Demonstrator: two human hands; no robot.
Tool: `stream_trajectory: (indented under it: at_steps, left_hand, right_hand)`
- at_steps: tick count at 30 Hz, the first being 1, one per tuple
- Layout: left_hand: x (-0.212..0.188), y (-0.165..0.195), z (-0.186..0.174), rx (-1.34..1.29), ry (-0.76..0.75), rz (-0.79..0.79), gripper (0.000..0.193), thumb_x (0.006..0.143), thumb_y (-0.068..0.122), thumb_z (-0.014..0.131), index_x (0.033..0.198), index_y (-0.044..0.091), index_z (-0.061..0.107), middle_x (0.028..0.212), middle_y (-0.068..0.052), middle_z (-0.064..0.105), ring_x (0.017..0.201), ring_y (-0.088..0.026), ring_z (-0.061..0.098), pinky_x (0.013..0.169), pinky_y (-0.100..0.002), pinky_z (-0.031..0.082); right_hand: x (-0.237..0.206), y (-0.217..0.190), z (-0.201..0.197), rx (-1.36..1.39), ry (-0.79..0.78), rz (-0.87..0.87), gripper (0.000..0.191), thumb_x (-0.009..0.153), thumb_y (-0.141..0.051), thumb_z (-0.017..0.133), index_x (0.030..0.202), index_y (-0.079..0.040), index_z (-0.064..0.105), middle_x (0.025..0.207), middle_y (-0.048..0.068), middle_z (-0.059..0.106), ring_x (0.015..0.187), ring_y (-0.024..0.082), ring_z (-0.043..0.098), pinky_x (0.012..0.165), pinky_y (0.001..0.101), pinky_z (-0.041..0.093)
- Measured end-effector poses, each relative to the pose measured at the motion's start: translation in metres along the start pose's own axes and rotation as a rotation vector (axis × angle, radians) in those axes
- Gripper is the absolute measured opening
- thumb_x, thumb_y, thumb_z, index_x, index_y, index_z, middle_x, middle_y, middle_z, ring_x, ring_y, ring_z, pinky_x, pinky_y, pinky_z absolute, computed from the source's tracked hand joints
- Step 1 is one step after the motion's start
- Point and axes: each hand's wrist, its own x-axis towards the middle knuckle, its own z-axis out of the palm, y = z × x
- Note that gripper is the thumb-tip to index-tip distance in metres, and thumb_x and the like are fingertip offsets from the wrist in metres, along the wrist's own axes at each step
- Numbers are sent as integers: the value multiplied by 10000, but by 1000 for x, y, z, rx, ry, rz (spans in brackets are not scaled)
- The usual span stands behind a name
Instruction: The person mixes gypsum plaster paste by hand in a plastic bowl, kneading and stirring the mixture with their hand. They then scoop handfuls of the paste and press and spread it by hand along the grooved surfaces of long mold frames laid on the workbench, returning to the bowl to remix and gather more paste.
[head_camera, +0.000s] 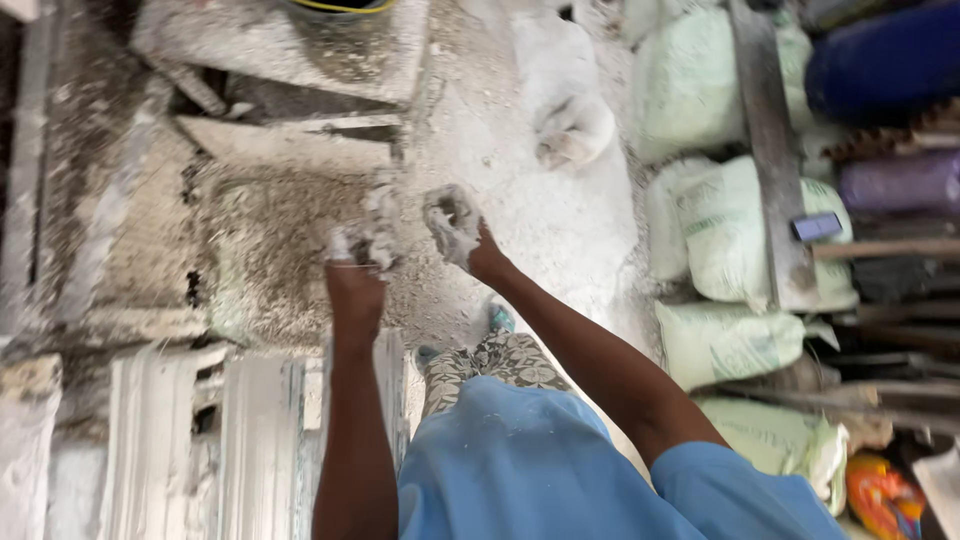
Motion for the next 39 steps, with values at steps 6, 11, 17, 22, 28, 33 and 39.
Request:
stream_trajectory:
  at_steps: [6, 11, 17, 22, 28, 33, 39]
  left_hand:
    - [-10, -1, -11, 183, 53, 290, 188, 883, -60, 543, 1014, -48, 678, 866, -188, 716, 770, -292, 694, 647, -437, 530]
    - [-23, 12, -24, 325, 61, 328, 89, 779, -31, 564, 817, -63, 638, 702, -250, 647, 641, -365, 677, 597, -459, 499]
    - [-23, 27, -46, 420, 171, 537, 116, 733, -31, 626, 643, -83, 576, 612, -272, 566, 565, -428, 586, 594, -494, 451]
    - [-31, 51, -60, 283, 314, 457, 94, 756, -80, 567, 797, -29, 635, 701, -177, 662, 591, -324, 658, 565, -417, 495]
    - [-54, 72, -54, 198, 650, 439, 281, 802, -116, 587, 1024, -15, 726, 841, -122, 736, 756, -230, 709, 610, -370, 522]
    - [-67, 31, -24, 110, 796, 197, 290, 769, -117, 523, 1000, -57, 688, 843, -144, 711, 700, -247, 702, 519, -365, 534]
    - [-102, -82, 30, 234, 835, -86, 105, 832, -4, 628, 888, -80, 674, 815, -263, 697, 752, -385, 706, 635, -451, 563]
  right_hand:
    - [-6, 6, 20, -455, -273, 4, 695, 851, -192, 805, 1447, -57, 473, 1388, 151, 581, 1235, 247, 576, 1023, 353, 501]
    - [18, 12, 44, -465, -359, 1, 643, 881, -211, 826, 1429, -58, 529, 1421, 132, 601, 1301, 236, 607, 1084, 358, 540]
    - [75, -13, 69, -780, -249, -563, 509, 885, -172, 798, 1327, -57, 574, 1266, 111, 631, 1176, 251, 620, 1020, 380, 540]
    - [157, -12, 86, -575, -173, -663, 372, 926, -113, 711, 1284, -97, 610, 1223, 85, 653, 1153, 250, 605, 1001, 479, 485]
    - [257, -7, 77, -406, -248, -637, 367, 1055, -170, 546, 1391, -33, 492, 1360, 189, 547, 1255, 314, 560, 1064, 526, 483]
    - [240, 30, 109, -444, -260, -720, 318, 1071, -175, 544, 1335, 2, 554, 1253, 204, 602, 1099, 292, 581, 922, 483, 497]
    - [161, 67, 140, -994, -922, 183, 298, 1091, -181, 543, 1268, 44, 628, 1126, 223, 669, 911, 266, 607, 751, 433, 514]
